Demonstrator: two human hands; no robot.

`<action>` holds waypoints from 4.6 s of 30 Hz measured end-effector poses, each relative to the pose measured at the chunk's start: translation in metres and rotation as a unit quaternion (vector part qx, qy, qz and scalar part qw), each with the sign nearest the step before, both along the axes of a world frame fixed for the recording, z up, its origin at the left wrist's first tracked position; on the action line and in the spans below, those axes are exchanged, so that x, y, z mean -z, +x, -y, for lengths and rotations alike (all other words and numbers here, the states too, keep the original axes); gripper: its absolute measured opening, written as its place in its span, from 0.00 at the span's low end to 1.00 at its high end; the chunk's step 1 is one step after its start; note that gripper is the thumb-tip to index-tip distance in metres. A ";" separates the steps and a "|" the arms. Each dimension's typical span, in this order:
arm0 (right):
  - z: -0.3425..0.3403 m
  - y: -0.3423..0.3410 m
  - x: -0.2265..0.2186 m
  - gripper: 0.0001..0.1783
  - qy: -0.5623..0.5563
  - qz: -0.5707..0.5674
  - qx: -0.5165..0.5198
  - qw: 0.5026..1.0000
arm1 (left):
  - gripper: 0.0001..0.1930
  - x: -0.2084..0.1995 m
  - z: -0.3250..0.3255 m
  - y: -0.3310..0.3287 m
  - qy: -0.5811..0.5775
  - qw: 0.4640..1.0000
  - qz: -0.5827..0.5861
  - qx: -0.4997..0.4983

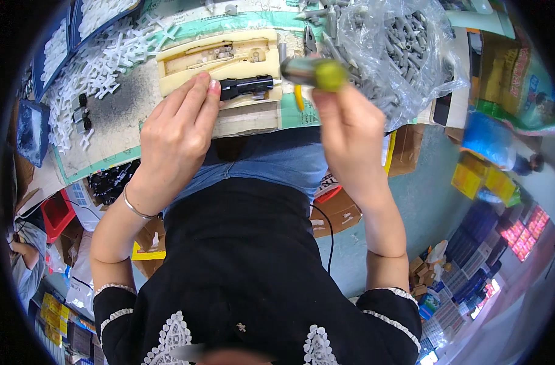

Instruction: The person assembles small plastic components and metal terminals into a black housing using pliers and a screwdriver.

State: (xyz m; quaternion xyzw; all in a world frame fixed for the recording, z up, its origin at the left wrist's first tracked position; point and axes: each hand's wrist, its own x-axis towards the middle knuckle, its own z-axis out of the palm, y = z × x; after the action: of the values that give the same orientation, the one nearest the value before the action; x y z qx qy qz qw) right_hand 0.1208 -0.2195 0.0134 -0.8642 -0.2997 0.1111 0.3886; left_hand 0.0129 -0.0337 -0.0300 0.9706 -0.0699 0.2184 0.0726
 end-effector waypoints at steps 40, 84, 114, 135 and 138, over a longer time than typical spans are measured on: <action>-0.095 -0.010 -0.011 0.10 -0.017 0.022 -0.215 0.976 | 0.05 0.035 0.060 -0.039 -0.046 0.985 -0.069 -0.151; -0.002 0.004 0.050 0.11 -0.243 0.250 -0.030 0.937 | 0.18 -0.032 -0.023 0.016 -0.972 0.193 -0.124 0.047; 0.009 -0.068 -0.055 0.15 0.018 -0.026 -0.215 0.976 | 0.13 -0.067 0.029 -0.039 -0.218 0.962 0.164 -0.023; -0.049 -0.064 -0.012 0.16 0.129 -0.123 -0.190 0.965 | 0.17 -0.037 -0.025 -0.020 -0.977 0.165 0.025 -0.135; -0.068 -0.070 -0.007 0.17 0.130 -0.129 -0.193 0.964 | 0.16 -0.030 -0.023 -0.028 -0.972 0.173 0.049 -0.149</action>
State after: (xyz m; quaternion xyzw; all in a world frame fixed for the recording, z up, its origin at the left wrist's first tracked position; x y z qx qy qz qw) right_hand 0.0509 -0.1515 0.0203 -0.7104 -0.4197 0.2549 0.5042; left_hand -0.0149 -0.0111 -0.0005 0.0968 0.3413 0.1640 0.9205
